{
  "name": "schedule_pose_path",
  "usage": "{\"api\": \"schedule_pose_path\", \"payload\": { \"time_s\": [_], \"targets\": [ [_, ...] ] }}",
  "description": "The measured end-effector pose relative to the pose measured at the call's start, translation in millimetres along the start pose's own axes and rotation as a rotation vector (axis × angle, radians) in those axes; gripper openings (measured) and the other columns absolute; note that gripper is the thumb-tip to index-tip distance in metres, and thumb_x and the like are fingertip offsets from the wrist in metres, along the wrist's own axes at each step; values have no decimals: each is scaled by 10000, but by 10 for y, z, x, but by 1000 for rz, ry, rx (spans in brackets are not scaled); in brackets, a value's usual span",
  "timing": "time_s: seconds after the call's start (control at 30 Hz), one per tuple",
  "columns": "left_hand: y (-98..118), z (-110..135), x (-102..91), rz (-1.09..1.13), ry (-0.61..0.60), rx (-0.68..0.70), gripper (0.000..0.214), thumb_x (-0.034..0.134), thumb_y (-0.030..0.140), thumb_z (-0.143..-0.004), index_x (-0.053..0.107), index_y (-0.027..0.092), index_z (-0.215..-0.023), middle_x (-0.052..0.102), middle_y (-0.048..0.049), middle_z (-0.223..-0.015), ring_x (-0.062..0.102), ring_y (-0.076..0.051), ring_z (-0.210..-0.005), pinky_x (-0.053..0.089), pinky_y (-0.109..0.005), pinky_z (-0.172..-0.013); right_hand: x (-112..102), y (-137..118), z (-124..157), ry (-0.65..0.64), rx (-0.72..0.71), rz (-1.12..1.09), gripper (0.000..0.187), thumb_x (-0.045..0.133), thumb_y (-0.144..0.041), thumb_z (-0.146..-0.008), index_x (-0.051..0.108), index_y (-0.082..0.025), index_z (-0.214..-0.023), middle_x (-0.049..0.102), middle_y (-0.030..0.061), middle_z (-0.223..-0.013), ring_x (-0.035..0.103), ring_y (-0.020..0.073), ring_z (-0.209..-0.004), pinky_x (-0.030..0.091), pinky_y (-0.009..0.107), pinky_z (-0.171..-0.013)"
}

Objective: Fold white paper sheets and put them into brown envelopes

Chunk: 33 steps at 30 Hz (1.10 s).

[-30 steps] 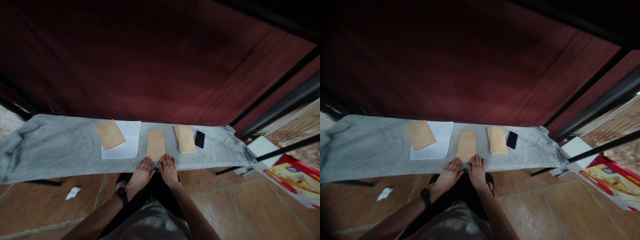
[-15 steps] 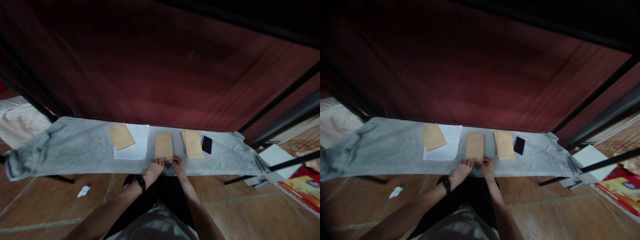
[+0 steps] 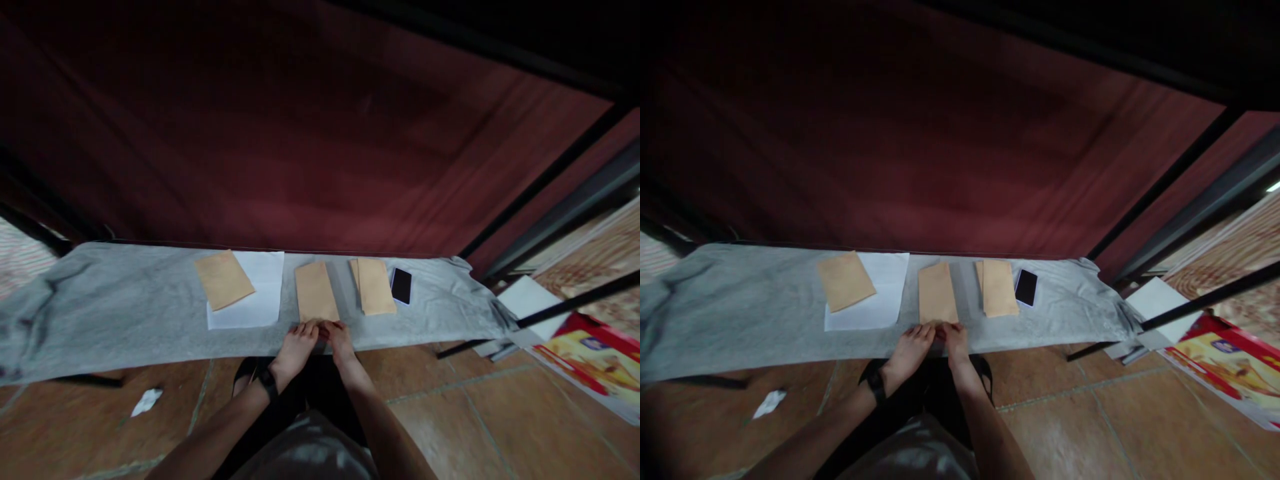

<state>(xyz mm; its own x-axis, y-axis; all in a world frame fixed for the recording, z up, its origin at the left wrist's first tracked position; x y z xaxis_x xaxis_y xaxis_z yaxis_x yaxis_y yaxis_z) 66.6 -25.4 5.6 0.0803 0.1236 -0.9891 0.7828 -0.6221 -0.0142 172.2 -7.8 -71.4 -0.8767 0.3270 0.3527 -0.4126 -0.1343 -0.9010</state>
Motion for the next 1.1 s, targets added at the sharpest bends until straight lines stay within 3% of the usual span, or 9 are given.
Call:
{"api": "schedule_pose_path", "payload": {
  "time_s": [0.17,0.33,0.5,0.77,0.97,1.1],
  "targets": [
    [-225,191,-30,64,161,-33,320,441,173,-978,657,169,-1215,658,-135,-1317,614,-283,-1195,516,-430,-978,-465,-410,-167,147,-42,-103,380,858,-438,-637,574,-203,-732,707,4,-683,725,197,-655,621,352,-669],
    [-593,434,11,68,215,-114,370,396,203,-988,655,168,-1249,617,-133,-1392,563,-296,-1285,452,-465,-1072,-1058,-867,-345,268,-53,-125,296,840,-289,-685,563,-188,-710,687,-3,-667,720,178,-638,636,332,-667],
    [-927,576,-34,34,245,-223,414,384,227,-988,602,156,-1331,592,-142,-1424,516,-308,-1345,435,-472,-1089,-1438,-918,-428,347,-51,-176,236,798,-201,-732,563,-198,-710,684,-22,-658,719,139,-634,642,250,-672],
    [-1287,652,-44,32,234,-388,434,368,314,-1006,564,164,-1363,589,-156,-1423,529,-307,-1334,481,-472,-1041,-1608,-751,-380,369,-62,-198,191,804,-231,-757,618,-191,-775,717,-6,-673,727,144,-628,651,257,-680],
    [-1320,594,5,-35,164,-330,384,372,290,-1010,632,155,-1259,664,-156,-1314,629,-298,-1193,526,-443,-970,-1658,-736,-430,430,-89,-207,186,785,-240,-770,606,-192,-771,711,-22,-660,716,122,-619,639,227,-693],
    [-1304,584,68,-53,126,-292,360,401,181,-978,638,147,-1247,662,-155,-1312,621,-294,-1209,518,-431,-985,-1665,-701,-442,439,-65,-178,201,764,-272,-798,585,-197,-746,695,-25,-631,702,120,-583,628,219,-656]
  ]
}}
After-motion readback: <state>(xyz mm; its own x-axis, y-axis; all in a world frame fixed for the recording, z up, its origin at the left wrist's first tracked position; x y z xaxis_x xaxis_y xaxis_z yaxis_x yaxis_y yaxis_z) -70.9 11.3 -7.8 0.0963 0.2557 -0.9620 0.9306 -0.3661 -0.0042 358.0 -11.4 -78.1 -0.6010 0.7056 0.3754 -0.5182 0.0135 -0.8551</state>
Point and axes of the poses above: each hand's wrist, its own z-axis away from the middle knuckle, its own x-axis out of the palm, y = z × x, the point moved 8 cm from there along -z, towards the middle knuckle
